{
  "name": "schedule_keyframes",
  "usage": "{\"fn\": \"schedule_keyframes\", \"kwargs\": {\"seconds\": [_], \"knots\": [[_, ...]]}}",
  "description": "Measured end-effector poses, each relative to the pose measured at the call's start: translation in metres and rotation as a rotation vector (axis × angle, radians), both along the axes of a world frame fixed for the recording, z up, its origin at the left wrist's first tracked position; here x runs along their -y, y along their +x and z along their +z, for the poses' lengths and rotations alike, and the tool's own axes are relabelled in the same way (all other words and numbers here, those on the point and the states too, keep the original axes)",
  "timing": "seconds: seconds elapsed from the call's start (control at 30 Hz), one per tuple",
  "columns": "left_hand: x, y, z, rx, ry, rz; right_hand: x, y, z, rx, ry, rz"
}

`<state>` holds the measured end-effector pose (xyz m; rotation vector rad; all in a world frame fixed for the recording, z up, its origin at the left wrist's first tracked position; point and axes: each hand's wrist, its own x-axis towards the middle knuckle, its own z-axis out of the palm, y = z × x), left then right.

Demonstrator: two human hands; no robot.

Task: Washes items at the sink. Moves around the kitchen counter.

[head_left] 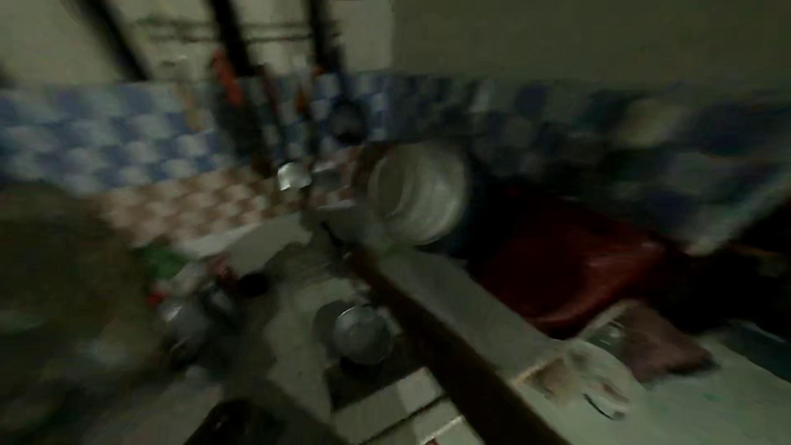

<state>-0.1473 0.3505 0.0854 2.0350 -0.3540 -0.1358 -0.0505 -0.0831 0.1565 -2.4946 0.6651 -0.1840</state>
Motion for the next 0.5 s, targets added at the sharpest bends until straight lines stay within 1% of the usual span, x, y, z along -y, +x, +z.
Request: {"fn": "schedule_keyframes", "kwargs": {"seconds": [0.07, 0.1, 0.13, 0.17, 0.2, 0.23, 0.27, 0.3, 0.33, 0.37, 0.4, 0.47, 0.5], "knots": [[-0.021, -0.008, 0.02, -0.057, 0.121, 0.142, -0.013, 0.0, 0.002, -0.045, -0.041, 0.08], [-0.039, -0.01, 0.025, -0.067, 0.178, 0.195, -0.033, -0.011, 0.023, -0.143, -0.033, 0.119], [-0.063, -0.012, 0.027, -0.058, 0.227, 0.237, -0.059, -0.022, 0.057, -0.308, -0.019, 0.141], [-0.09, -0.016, 0.026, 0.0, 0.263, 0.267, -0.083, -0.031, 0.08, -0.381, -0.019, 0.108], [-0.117, -0.022, 0.024, 0.077, 0.291, 0.295, -0.102, -0.038, 0.09, -0.385, -0.018, 0.05], [-0.142, -0.028, 0.024, 0.151, 0.333, 0.329, -0.113, -0.037, 0.091, -0.394, -0.029, 0.001], [-0.165, -0.032, 0.027, 0.216, 0.379, 0.369, -0.113, -0.032, 0.08, -0.411, -0.062, -0.01], [-0.186, -0.034, 0.032, 0.295, 0.414, 0.395, -0.102, -0.026, 0.054, -0.366, -0.119, 0.011], [-0.205, -0.036, 0.038, 0.358, 0.437, 0.412, -0.081, -0.019, 0.015, -0.179, -0.199, 0.069], [-0.223, -0.038, 0.04, 0.414, 0.455, 0.42, -0.067, -0.014, -0.015, -0.063, -0.203, 0.112], [-0.24, -0.042, 0.038, 0.462, 0.465, 0.414, -0.068, -0.013, -0.032, -0.049, -0.176, 0.119], [-0.266, -0.051, 0.021, 0.473, 0.504, 0.36, -0.103, -0.023, -0.051, -0.057, -0.123, 0.166], [-0.277, -0.056, 0.005, 0.408, 0.552, 0.326, -0.131, -0.03, -0.062, -0.046, -0.09, 0.237]]}}
